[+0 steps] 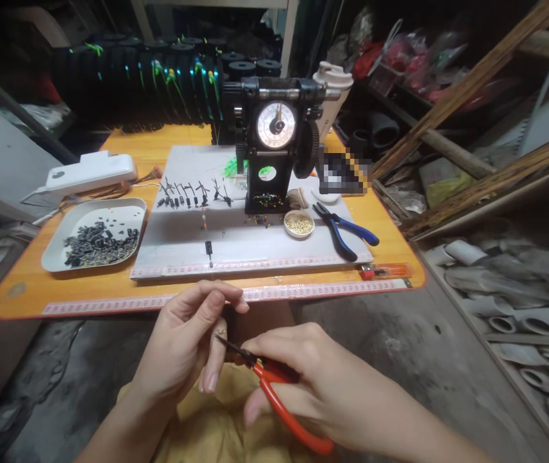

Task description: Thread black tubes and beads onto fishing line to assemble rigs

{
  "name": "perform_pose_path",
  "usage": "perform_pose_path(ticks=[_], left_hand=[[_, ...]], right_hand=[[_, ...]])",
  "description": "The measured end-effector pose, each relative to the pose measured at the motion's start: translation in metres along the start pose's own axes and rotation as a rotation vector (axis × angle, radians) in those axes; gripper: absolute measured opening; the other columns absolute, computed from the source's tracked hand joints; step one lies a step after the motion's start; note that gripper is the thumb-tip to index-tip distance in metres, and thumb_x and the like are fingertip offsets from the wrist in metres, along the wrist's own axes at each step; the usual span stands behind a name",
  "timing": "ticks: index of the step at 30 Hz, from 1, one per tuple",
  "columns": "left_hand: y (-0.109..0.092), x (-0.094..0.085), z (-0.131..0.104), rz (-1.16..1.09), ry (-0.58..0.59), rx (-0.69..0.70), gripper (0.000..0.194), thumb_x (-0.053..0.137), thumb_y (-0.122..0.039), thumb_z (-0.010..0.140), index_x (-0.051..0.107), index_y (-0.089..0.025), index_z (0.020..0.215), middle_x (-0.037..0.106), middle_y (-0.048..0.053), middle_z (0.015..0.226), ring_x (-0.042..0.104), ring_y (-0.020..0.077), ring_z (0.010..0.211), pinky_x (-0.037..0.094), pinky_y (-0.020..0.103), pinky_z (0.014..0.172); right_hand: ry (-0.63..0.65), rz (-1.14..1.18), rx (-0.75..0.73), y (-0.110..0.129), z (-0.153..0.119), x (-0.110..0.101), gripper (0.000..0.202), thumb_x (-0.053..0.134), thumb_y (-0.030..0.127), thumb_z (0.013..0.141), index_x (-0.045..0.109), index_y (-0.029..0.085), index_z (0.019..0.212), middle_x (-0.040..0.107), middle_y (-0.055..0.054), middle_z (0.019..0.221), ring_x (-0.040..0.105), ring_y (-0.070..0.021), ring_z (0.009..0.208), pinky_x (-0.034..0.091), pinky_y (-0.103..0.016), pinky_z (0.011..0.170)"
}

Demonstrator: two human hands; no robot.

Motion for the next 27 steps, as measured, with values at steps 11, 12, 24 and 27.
perform_pose_path(ticks=[11, 12, 24, 27], left_hand=[[0.001, -0.003, 0.002, 0.014, -0.026, -0.01, 0.018, 0.07, -0.037, 0.092, 0.077, -0.02, 0.091, 0.078, -0.001, 0.083, 0.062, 0.0045, 0.031, 0.035, 0.004, 0.026], [0.001, -0.003, 0.003, 0.017, -0.031, -0.018, 0.019, 0.071, -0.038, 0.092, 0.077, -0.02, 0.091, 0.077, -0.001, 0.082, 0.061, 0.004, 0.03, 0.034, 0.005, 0.026], [-0.004, -0.006, -0.008, 0.193, -0.228, -0.075, 0.034, 0.081, -0.049, 0.079, 0.076, -0.016, 0.087, 0.078, 0.003, 0.073, 0.055, 0.0014, 0.029, 0.033, 0.006, 0.031], [-0.003, -0.008, -0.011, 0.249, -0.246, -0.098, 0.04, 0.083, -0.052, 0.074, 0.076, -0.015, 0.086, 0.075, 0.002, 0.067, 0.05, 0.0006, 0.028, 0.031, 0.008, 0.031]], right_hand=[[-0.059, -0.147, -0.027, 0.002, 0.001, 0.0, 0.018, 0.066, 0.038, 0.096, 0.074, 0.025, 0.105, 0.081, 0.0, 0.081, 0.073, -0.0158, 0.069, 0.052, -0.023, 0.067], [-0.059, -0.16, -0.039, 0.001, -0.005, -0.002, 0.02, 0.066, 0.039, 0.096, 0.073, 0.026, 0.108, 0.08, 0.0, 0.08, 0.073, -0.0157, 0.066, 0.053, -0.024, 0.067], [-0.764, -1.017, 0.449, -0.101, -0.065, -0.207, 0.032, 0.061, 0.044, 0.097, 0.067, 0.014, 0.107, 0.073, -0.014, 0.089, 0.069, -0.0219, 0.074, 0.057, -0.037, 0.068], [-0.732, -1.053, 0.33, -0.109, -0.034, -0.215, 0.027, 0.061, 0.035, 0.1, 0.064, 0.018, 0.12, 0.067, -0.008, 0.12, 0.068, -0.0194, 0.098, 0.059, -0.039, 0.085]])
Point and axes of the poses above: each hand's wrist, its own z-axis towards the middle knuckle, its own x-axis out of the palm, y = z × x, the point moved 5 cm from there along z, towards the middle knuckle
